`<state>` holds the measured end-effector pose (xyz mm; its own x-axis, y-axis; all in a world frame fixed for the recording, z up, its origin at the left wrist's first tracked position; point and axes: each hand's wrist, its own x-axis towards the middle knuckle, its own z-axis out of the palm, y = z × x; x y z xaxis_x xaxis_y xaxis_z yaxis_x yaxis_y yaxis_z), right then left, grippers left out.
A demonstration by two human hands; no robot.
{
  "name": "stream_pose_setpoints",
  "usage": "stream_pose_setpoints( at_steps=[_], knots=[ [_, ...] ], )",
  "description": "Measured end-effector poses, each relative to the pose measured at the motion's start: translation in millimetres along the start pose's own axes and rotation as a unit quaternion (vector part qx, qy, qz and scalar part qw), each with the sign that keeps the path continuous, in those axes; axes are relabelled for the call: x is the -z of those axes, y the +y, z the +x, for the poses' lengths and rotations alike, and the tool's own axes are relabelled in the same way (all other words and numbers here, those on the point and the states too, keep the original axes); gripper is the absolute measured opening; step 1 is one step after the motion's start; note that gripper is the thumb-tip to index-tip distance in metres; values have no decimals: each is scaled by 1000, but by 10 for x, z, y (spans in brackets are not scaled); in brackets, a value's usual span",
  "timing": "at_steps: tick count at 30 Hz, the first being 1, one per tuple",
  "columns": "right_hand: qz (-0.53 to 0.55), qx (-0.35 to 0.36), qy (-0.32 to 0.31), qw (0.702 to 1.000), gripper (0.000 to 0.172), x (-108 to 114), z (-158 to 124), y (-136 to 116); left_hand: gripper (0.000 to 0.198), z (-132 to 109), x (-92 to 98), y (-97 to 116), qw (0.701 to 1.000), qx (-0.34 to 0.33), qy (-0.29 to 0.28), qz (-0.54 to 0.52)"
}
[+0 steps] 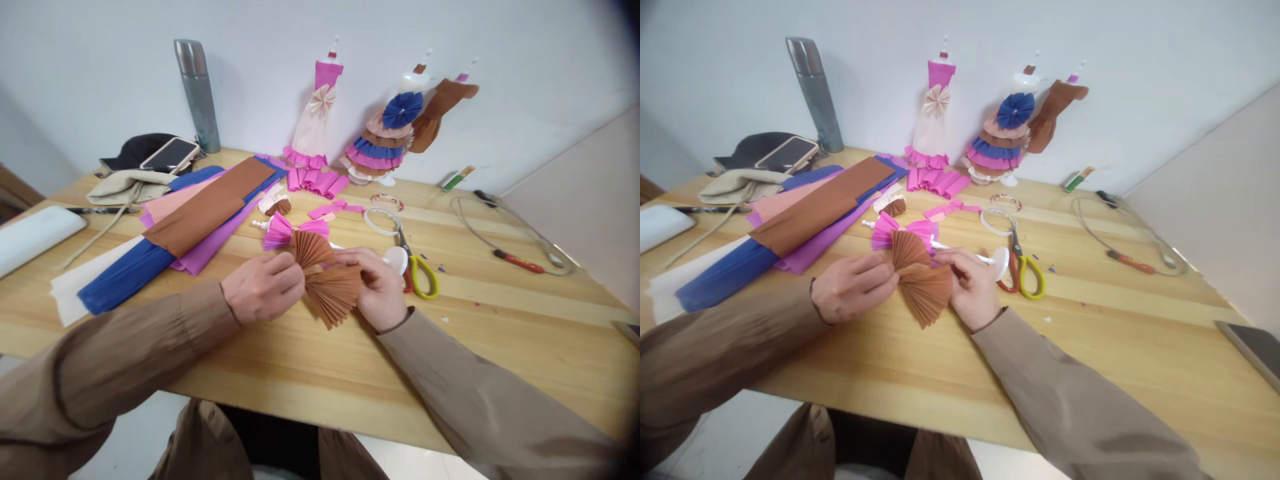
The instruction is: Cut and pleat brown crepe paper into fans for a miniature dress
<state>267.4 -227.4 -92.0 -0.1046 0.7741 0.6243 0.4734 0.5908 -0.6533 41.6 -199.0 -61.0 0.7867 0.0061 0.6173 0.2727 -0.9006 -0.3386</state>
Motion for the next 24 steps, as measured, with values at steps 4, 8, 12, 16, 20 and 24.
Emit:
stream_pose_setpoints(
  at_steps=[4, 8, 12, 16, 20, 24],
  knots=[
    [6, -63, 74, 995, 19, 32, -36, 60, 22, 1, 7, 0, 999, 44, -25, 8],
    [-68, 39, 132, 988, 28, 154, -17, -55, 24, 20, 23, 0, 997, 68, -43, 18],
    [-230, 253, 52, 938, 40, 164, -13, -281, 25, 30, 15, 27, 993, 85, -76, 4],
    [-327, 254, -35, 909, 35, -23, -40, -415, 23, 57, 15, 119, 993, 84, -85, -2],
    [-354, 222, -51, 907, 17, -139, -56, -417, 24, 88, 21, 207, 994, 76, -83, 3],
    [-346, 229, -48, 909, 4, -125, -65, -414, 25, 92, 29, 230, 990, 98, -94, 22]
  ],
)
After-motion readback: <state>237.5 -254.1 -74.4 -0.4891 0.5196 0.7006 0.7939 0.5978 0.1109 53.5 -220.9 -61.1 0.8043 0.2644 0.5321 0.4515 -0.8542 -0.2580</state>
